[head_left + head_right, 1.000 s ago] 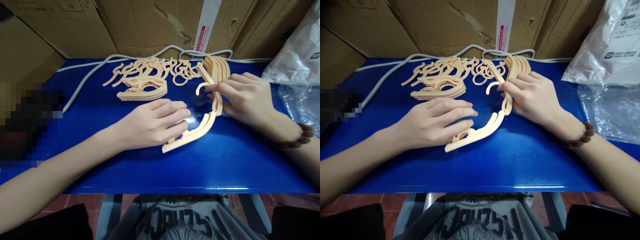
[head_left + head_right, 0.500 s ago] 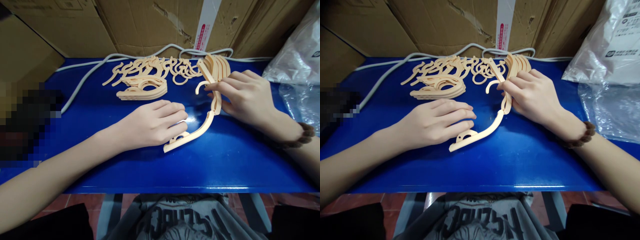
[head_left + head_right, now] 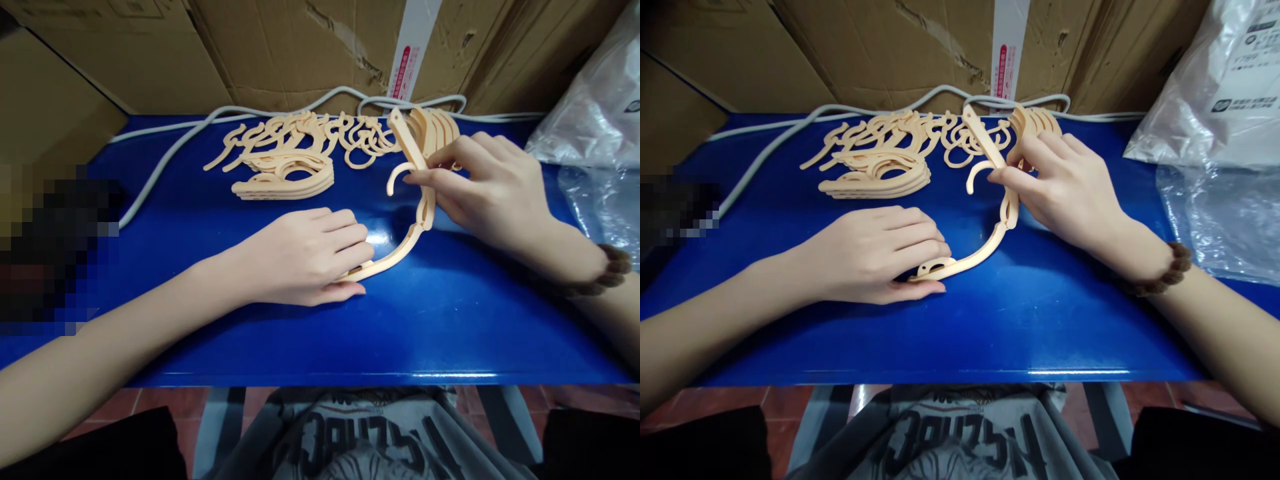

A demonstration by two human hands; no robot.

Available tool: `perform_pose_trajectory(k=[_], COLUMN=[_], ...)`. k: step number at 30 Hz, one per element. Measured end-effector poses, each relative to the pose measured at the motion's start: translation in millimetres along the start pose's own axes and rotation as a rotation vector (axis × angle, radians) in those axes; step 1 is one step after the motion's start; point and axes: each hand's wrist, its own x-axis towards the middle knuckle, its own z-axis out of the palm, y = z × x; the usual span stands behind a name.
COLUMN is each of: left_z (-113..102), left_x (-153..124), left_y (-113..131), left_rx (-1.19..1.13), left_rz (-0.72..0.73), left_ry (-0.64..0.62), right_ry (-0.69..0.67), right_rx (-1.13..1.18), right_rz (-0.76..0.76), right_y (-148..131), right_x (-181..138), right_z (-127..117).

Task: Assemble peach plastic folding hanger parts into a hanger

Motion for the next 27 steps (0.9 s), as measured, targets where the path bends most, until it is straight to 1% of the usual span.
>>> perform_pose_trajectory(k=[2,6,8,13,17,20,23,25,27], left_z=[2.0,8.0,9.5,7.6,7.1,8.3,8.7,8.4,8.5], left_x=[-0.9,-3.8,-4.8,-4.5,-4.9,-6.4,-6.8,-6.2,-5.4], left_y=[-2.2,-9.9,-12.4,-11.1,-8.2,-5.9,-2.5,-0.3,0.7], left_rx=[0.041,0.119,0.152,0.261,0.25,0.215,0.125,0.062,0.033], left_rz=[-0.006,-0.003,-0.003,-0.085,-0.155,-0.193,-0.247,-0.278,-0.279], left_ry=[0.02,0.09,0.096,0.097,0.087,0.074,0.059,0.044,0.038], right_ry=[-0.046,-0.185,-0.214,-0.175,-0.155,-0.12,-0.082,-0.054,-0.046], right_rx=[0.05,0.25,0.293,0.268,0.272,0.248,0.224,0.218,0.203], right_rz=[-0.012,-0.03,-0.066,-0.171,-0.208,-0.219,-0.207,-0.19,-0.179], right_y=[-1.6,-11.9,-19.4,-32.7,-40.6,-51.2,-62.1,-66.3,-67.2], right_x=[0.0,3.3,6.0,10.8,12.9,14.9,16.7,17.4,17.7], right_z=[-2.3,-8.2,-11.6,-19.6,-22.6,-24.5,-26.8,-27.4,-26.8])
